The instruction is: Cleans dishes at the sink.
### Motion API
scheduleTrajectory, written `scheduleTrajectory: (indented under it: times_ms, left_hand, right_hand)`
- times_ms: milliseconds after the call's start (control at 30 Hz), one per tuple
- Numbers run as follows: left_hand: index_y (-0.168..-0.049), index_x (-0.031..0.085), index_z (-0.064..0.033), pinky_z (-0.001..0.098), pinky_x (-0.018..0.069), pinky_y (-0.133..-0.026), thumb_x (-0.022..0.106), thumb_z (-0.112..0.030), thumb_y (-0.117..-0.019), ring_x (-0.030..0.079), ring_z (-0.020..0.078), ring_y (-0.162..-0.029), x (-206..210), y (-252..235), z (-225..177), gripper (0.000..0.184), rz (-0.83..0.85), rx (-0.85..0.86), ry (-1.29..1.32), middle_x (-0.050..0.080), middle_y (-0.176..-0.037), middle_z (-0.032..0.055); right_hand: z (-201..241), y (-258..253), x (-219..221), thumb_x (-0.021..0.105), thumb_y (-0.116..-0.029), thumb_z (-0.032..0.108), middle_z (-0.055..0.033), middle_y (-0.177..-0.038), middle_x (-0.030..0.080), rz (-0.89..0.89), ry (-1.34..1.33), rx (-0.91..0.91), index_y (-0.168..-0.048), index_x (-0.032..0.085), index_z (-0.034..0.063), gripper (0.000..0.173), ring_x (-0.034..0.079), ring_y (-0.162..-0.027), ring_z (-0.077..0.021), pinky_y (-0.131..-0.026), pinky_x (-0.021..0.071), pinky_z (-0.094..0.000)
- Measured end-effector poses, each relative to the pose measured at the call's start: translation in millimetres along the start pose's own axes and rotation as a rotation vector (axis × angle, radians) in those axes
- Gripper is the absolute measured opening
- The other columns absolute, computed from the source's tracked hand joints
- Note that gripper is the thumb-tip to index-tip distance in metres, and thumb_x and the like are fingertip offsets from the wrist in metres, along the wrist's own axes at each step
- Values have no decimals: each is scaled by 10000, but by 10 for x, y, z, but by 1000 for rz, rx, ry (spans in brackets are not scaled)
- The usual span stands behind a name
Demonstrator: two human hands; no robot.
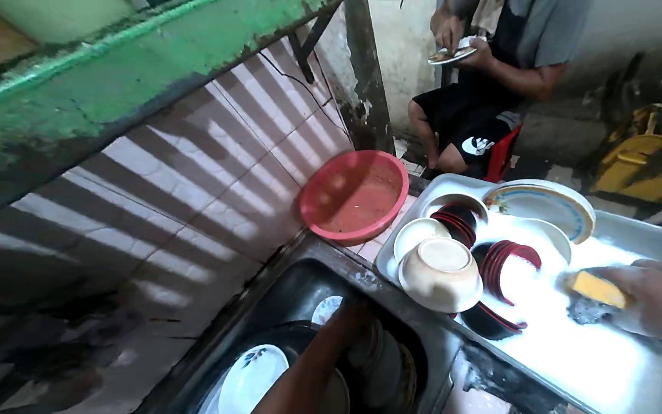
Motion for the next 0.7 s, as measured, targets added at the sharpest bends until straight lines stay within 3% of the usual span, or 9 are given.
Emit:
scheduleTrajectory:
  times_ms: [67, 167, 300, 333, 433, 500, 567, 700]
  left_hand:
    - [-1433, 581, -155, 717, 249, -1148, 567, -180, -1017, 400, 456, -1424, -22, 1, 48, 417, 4, -65, -11, 471, -1529, 202]
    - [-1373, 617, -111, 662, 303, -1151, 640, -245, -972, 459, 424, -1383, -131, 99, 420, 423, -58, -246, 64, 531, -1475, 179]
    - [-1488, 505, -140, 701, 262, -1149, 663, -444, -951, 346, 371, -1486, -83, 352, 1108, 637, 21, -507, 162, 423, -1585, 138]
    - [-1486, 501, -129, 706, 276, -1135, 696, -458, -924, 365, 384, -1469, -65, 422, 1231, 680, 47, -556, 211, 445, -1560, 162]
    - [-1460, 480, -28, 636, 402, -1080, 744, -270, -906, 528, 416, -1318, 51, 503, 1449, 659, 111, -560, 342, 566, -1398, 249]
    - [-1492, 408, -1, 585, 421, -1078, 668, -132, -957, 542, 410, -1298, 110, 523, 1498, 610, 156, -530, 380, 556, -1392, 268]
    - [-1508, 397, -30, 596, 420, -1080, 603, -95, -990, 536, 417, -1313, 107, 539, 1518, 562, 168, -521, 336, 545, -1412, 266]
    - [-1527, 442, -160, 641, 411, -1081, 654, -76, -938, 527, 424, -1333, 40, 391, 1409, 632, 159, -422, 210, 547, -1452, 213]
  right_hand:
    - [5, -19, 4, 759, -916, 286, -188, -1255, 664, 4, 2, 5, -1420, 600, 183, 538, 643, -1157, -399, -934, 519, -597]
    - [0, -21, 1, 756, -917, 300, -173, -1226, 679, -18, 2, 0, -1400, 614, 189, 516, 646, -1152, -388, -932, 517, -587]
    - [0, -22, 11, 766, -908, 298, -172, -1235, 677, -27, 4, 0, -1401, 613, 188, 528, 647, -1151, -388, -927, 520, -586]
    - [-7, -31, 16, 769, -903, 272, -178, -1244, 676, -28, 7, -1, -1411, 608, 185, 540, 644, -1159, -395, -934, 516, -592]
    - [-19, -28, 14, 762, -902, 218, -191, -1259, 667, -16, 10, 14, -1427, 595, 175, 552, 635, -1173, -403, -945, 511, -595]
    - [-6, -16, 6, 765, -909, 244, -187, -1250, 670, -8, 6, 27, -1411, 608, 176, 530, 640, -1164, -400, -942, 513, -591]
    - [-5, -30, 9, 769, -904, 272, -176, -1211, 683, -18, 9, 23, -1375, 633, 171, 501, 654, -1131, -389, -919, 522, -585]
    - [-48, -57, 49, 759, -904, 293, -157, -1240, 672, 7, 41, 28, -1404, 609, 211, 528, 648, -1147, -375, -924, 522, -577]
Point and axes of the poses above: each hand's wrist, its own y-axis away from the middle knuckle, its own x-axis out of the palm, z = x × y, the point moved 9 cm from there along -y, towards the middle knuckle
